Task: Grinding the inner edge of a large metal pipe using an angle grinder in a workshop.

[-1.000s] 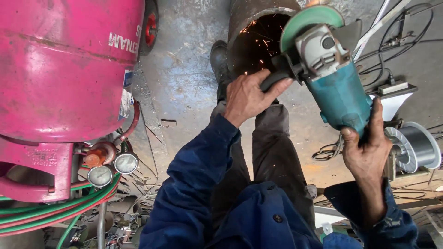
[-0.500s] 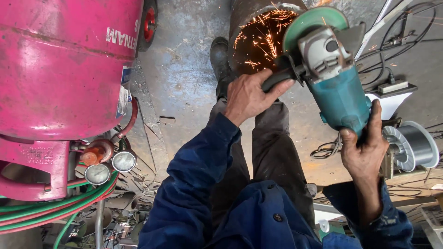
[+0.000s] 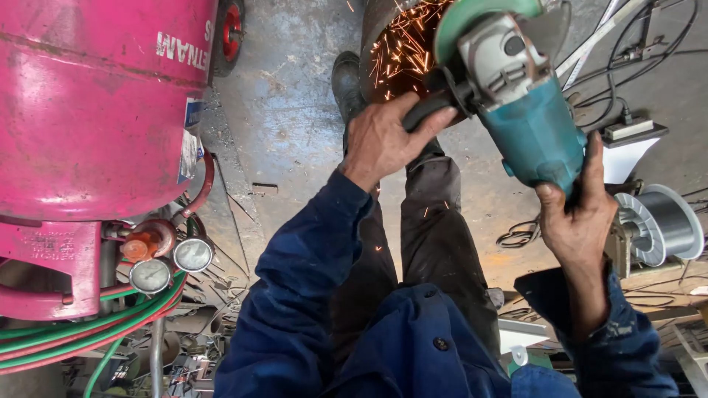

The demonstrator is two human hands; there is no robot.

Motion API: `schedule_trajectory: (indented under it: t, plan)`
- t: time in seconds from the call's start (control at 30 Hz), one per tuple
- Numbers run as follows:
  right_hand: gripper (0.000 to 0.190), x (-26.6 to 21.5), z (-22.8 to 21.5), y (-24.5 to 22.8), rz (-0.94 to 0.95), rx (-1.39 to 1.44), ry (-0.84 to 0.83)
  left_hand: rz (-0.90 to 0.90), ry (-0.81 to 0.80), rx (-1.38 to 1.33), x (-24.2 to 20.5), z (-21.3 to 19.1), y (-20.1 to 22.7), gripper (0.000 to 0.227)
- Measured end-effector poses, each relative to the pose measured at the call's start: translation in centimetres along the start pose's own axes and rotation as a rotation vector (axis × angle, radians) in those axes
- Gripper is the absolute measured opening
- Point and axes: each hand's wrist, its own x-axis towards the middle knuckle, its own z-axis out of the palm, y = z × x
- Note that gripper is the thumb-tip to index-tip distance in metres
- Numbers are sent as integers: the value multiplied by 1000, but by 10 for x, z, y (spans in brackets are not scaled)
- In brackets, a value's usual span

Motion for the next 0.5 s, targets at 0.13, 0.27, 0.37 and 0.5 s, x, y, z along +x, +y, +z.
schedule_trajectory:
  t: [0.13, 0.27, 0.37, 0.5]
  plan:
    - [80, 6, 10, -1, -44, 7, -4, -67, 29, 118, 2, -11, 1, 57]
    - [80, -20, 12, 22, -56, 46, 4, 96, 124, 106, -8, 2, -3, 55]
    - [81, -9, 13, 14, -92, 36, -2, 54, 65, 53, -6, 1, -7, 55]
    - [85, 17, 14, -16, -61, -11, -30, -118, 2, 124, -5, -18, -8, 57]
